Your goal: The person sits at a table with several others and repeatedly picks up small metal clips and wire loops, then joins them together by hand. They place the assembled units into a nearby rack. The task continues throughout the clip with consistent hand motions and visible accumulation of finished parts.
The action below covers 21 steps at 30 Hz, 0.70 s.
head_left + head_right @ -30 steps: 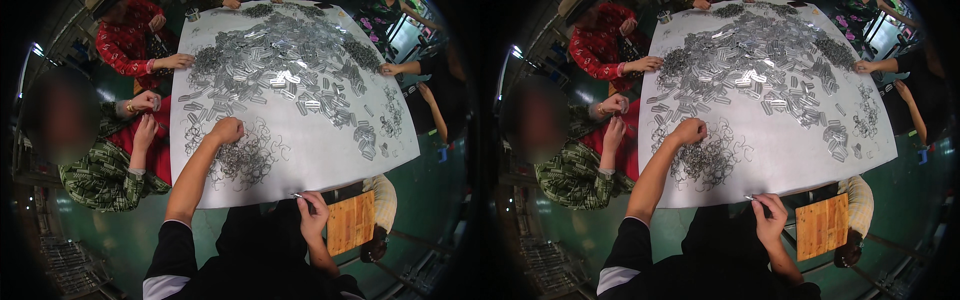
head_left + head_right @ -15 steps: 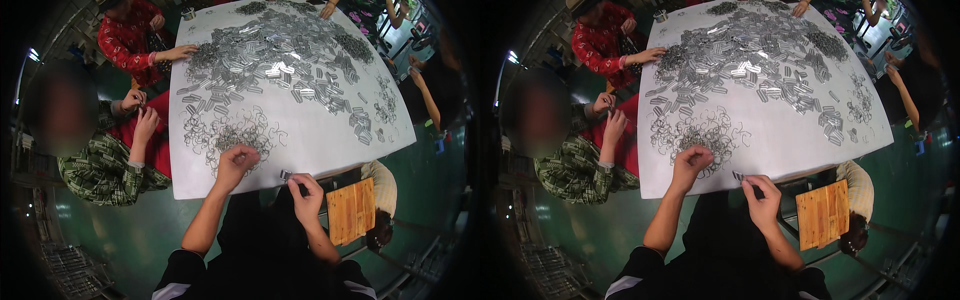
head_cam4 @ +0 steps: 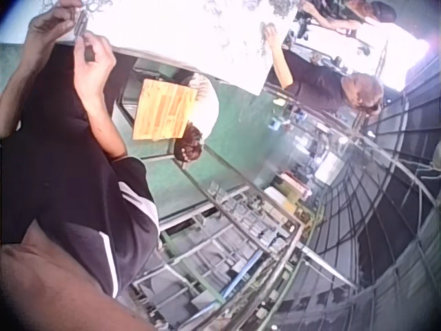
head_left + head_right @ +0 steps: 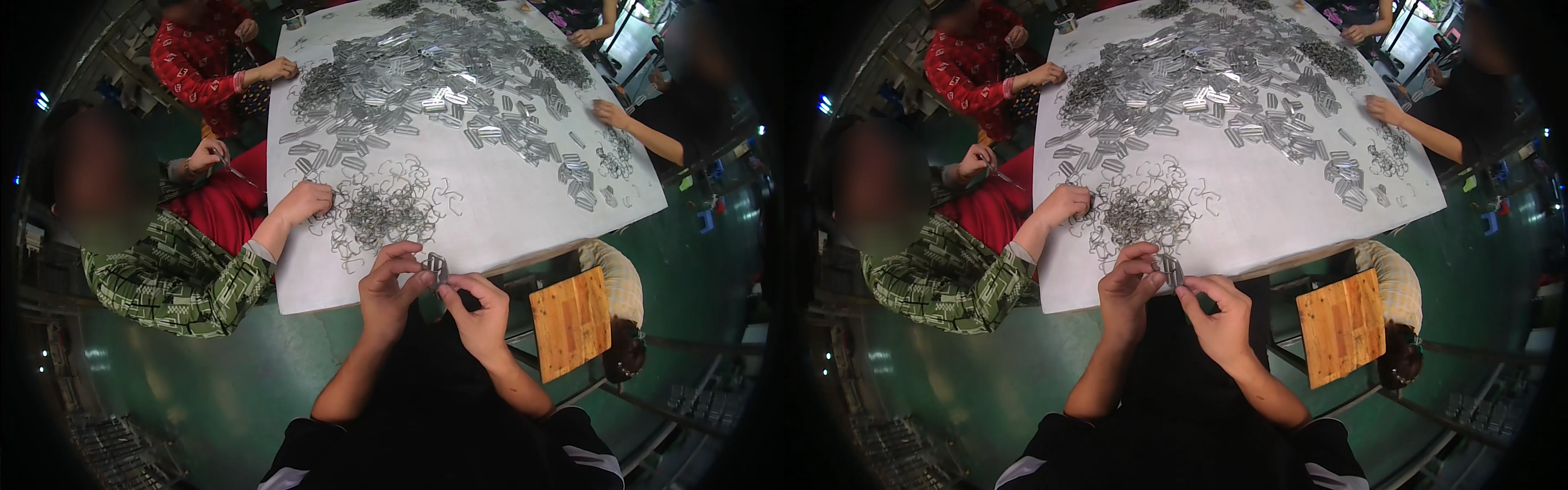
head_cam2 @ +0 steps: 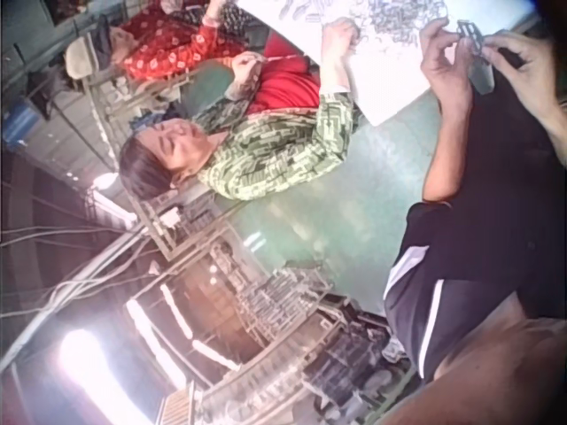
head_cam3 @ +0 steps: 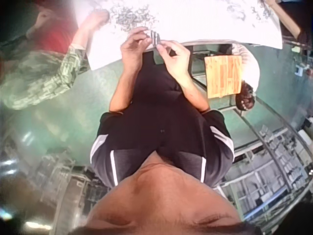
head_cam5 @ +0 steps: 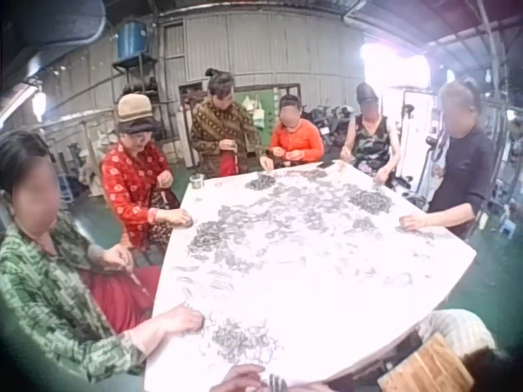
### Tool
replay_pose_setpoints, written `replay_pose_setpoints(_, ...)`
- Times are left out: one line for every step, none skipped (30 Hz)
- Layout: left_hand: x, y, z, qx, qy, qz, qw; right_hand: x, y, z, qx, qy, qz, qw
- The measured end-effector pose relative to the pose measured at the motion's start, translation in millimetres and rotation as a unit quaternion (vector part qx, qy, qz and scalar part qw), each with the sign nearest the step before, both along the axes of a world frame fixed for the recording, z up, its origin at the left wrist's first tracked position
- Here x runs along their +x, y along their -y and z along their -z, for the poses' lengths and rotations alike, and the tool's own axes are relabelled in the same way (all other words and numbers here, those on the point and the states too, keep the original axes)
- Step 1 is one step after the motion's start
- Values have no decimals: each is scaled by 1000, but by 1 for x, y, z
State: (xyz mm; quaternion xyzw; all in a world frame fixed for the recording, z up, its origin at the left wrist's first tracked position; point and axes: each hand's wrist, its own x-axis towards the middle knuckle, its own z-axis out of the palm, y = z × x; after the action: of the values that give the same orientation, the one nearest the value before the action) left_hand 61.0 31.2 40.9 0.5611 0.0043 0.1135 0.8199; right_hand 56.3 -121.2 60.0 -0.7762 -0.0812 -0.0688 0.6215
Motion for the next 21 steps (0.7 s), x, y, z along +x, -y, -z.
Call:
replay_pose_setpoints(0, 1, -1, 27, 19, -13, 999, -1, 0, 1, -8, 7, -1, 1000)
replay_pose_setpoints(1, 3, -3, 53, 37, -25, 998, -1, 0, 1, -16, 14, -1, 1000)
replay_pose_setpoints(2, 4, -5, 79, 56, -38, 995, 0, -1, 0, -9, 12, -1, 1000)
replay_pose_setpoints(2, 5, -6, 78, 56, -38, 995, 0, -1, 0, -4, 9, 3, 1000)
replay_pose_setpoints(2, 6, -6, 77, 56, -37, 995, 1, -1, -1, 1, 6, 7, 1000)
replay_pose_setpoints(2, 7, -6, 76, 55, -36, 995, 3, 0, -2, 6, 4, 12, 1000)
replay_pose_setpoints(3, 8, -5, 65, 50, -32, 996, 4, 0, -2, 5, 5, 12, 1000)
replay_pose_setpoints(4, 10, -4, 53, 45, -29, 997, 6, 0, -3, 4, 7, 12, 1000)
replay_pose_setpoints(6, 12, -3, 42, 40, -25, 998, 7, 0, -2, 3, 8, 12, 1000)
replay_pose_setpoints(9, 15, -2, 36, 48, -27, 998, 10, 0, 1, -6, 27, 3, 1000)
replay_pose_setpoints(12, 17, -2, 31, 57, -28, 998, 12, 1, 6, -15, 46, -6, 999)
replay_pose_setpoints(14, 19, -1, 25, 65, -30, 997, 14, 1, 10, -24, 65, -15, 997)
replay_pose_setpoints(16, 22, -2, 12, 80, -32, 996, 18, 3, 10, -14, 63, -41, 997)
replay_pose_setpoints(16, 23, -2, -1, 94, -35, 995, 24, 6, 10, -11, 61, -44, 997)
replay_pose_setpoints(15, 23, -1, -15, 109, -38, 993, 29, 9, 11, -9, 59, -48, 997)
replay_pose_setpoints(17, 24, -1, -3, 127, -39, 991, 37, 12, 9, -3, 63, -53, 997)
replay_pose_setpoints(19, 23, -1, 9, 145, -41, 988, 47, 17, 5, -33, 46, -38, 998)
replay_pose_setpoints(20, 23, -2, 21, 164, -45, 985, 64, 21, 13, -39, 43, -3, 998)
replay_pose_setpoints(19, 22, -7, 26, 155, -49, 986, 89, 24, 27, -26, 22, 27, 999)
replay_pose_setpoints(21, 22, -9, 34, 156, -51, 986, 120, 27, 33, -29, 1, 64, 998)
replay_pose_setpoints(22, 22, -11, 44, 157, -53, 985, 156, 31, 48, -56, 35, 100, 993)
